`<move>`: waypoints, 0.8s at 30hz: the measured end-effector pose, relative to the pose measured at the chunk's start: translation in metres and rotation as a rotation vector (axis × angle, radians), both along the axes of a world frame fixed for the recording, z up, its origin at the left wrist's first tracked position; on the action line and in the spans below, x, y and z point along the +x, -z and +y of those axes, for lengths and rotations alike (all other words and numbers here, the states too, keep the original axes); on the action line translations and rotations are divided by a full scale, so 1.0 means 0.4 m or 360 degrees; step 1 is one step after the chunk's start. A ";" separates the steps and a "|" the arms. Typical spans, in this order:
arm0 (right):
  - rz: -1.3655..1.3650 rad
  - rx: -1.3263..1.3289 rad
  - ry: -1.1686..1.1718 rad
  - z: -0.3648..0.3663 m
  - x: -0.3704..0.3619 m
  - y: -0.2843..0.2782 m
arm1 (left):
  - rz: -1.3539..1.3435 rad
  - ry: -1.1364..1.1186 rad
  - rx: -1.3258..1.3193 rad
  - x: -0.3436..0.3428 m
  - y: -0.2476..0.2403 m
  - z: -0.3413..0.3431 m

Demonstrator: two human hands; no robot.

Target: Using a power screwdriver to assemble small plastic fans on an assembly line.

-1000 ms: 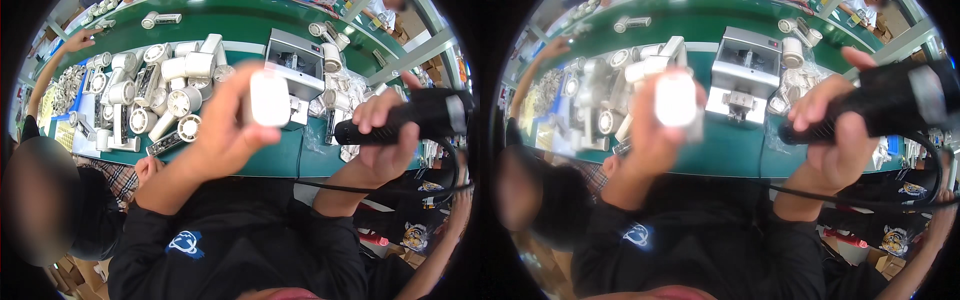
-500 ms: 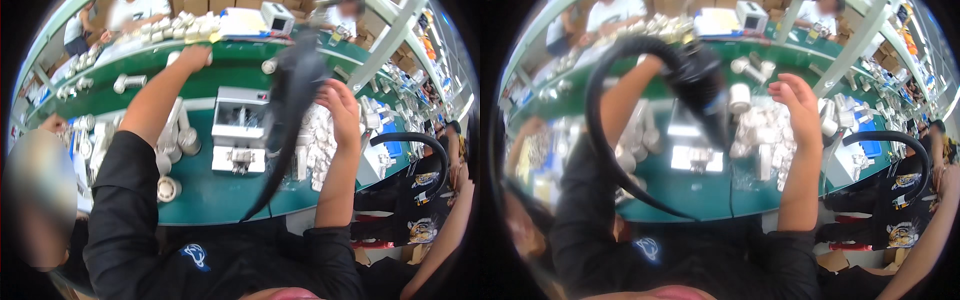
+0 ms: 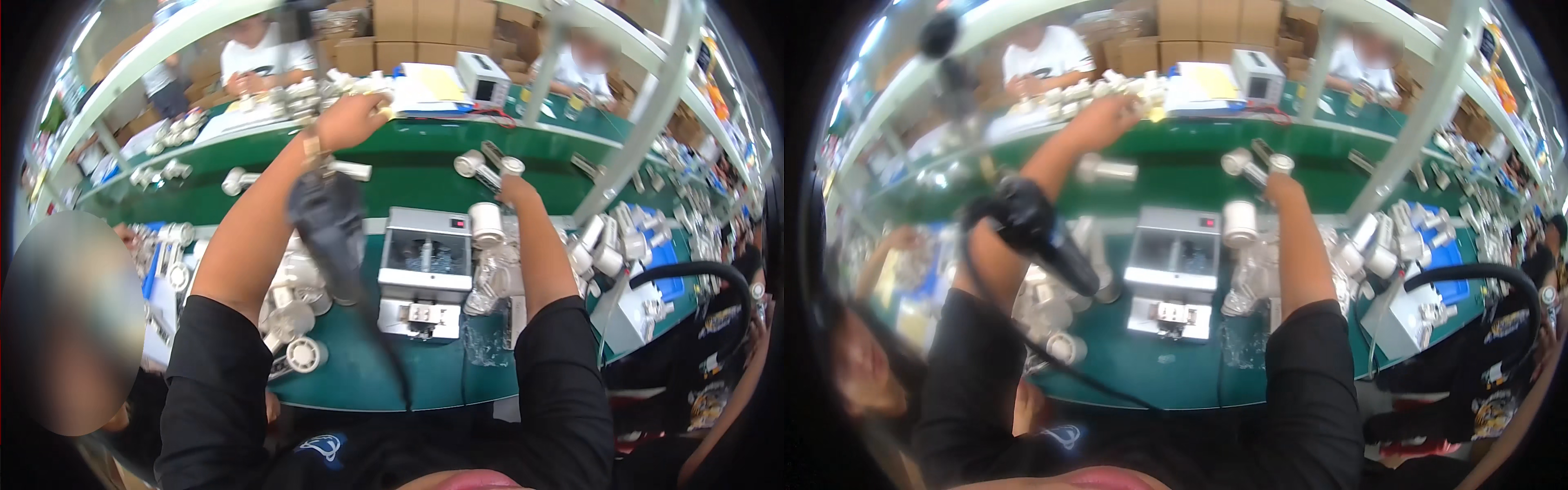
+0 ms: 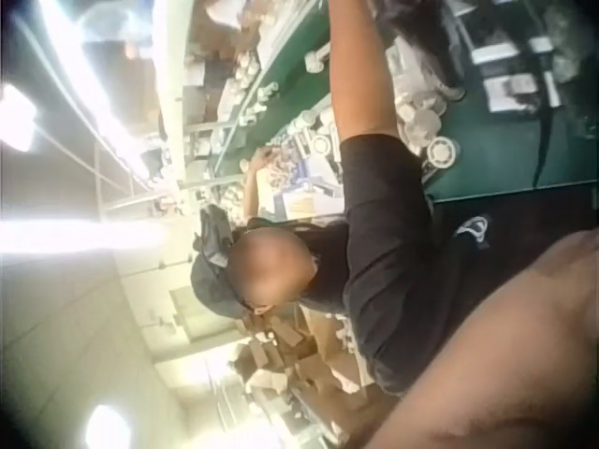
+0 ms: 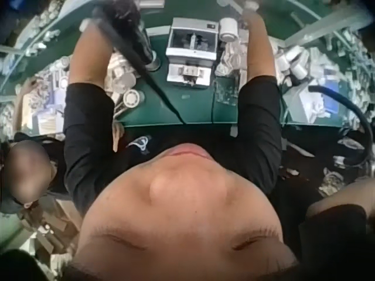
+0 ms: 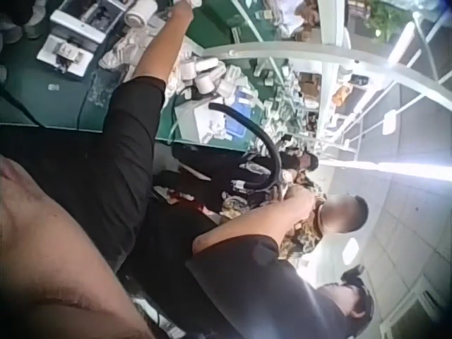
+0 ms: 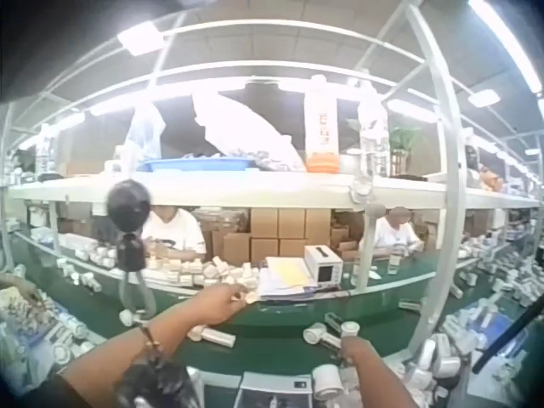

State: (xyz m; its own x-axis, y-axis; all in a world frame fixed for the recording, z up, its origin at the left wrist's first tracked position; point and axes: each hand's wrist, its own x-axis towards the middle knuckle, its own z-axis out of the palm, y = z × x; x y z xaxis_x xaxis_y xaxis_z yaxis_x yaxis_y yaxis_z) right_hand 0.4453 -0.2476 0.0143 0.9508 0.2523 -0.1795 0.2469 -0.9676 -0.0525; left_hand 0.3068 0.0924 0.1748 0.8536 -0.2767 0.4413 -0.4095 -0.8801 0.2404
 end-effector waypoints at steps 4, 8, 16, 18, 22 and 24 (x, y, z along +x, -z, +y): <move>-0.0414 0.0269 0.0035 0.040 -0.056 -0.080 | -0.0351 0.0236 -0.1025 -0.155 -0.146 -0.028; -0.1014 0.1033 -0.0139 0.008 -0.053 -0.135 | -0.0439 0.0349 -0.2053 -0.380 -0.220 -0.076; -0.1177 0.2324 -0.0107 -0.081 -0.562 -0.438 | -0.1359 0.0598 -0.2821 -0.675 0.134 -0.230; -0.1114 0.2225 -0.0063 -0.124 -0.701 -0.454 | -0.1138 0.0655 -0.2467 -0.706 0.255 -0.302; -0.0538 0.1934 -0.0447 -0.120 -0.866 -0.383 | -0.0557 0.0597 -0.1654 -0.793 0.438 -0.325; -0.0363 0.1546 -0.0609 -0.111 -0.906 -0.355 | -0.0419 0.0497 -0.1384 -0.785 0.442 -0.328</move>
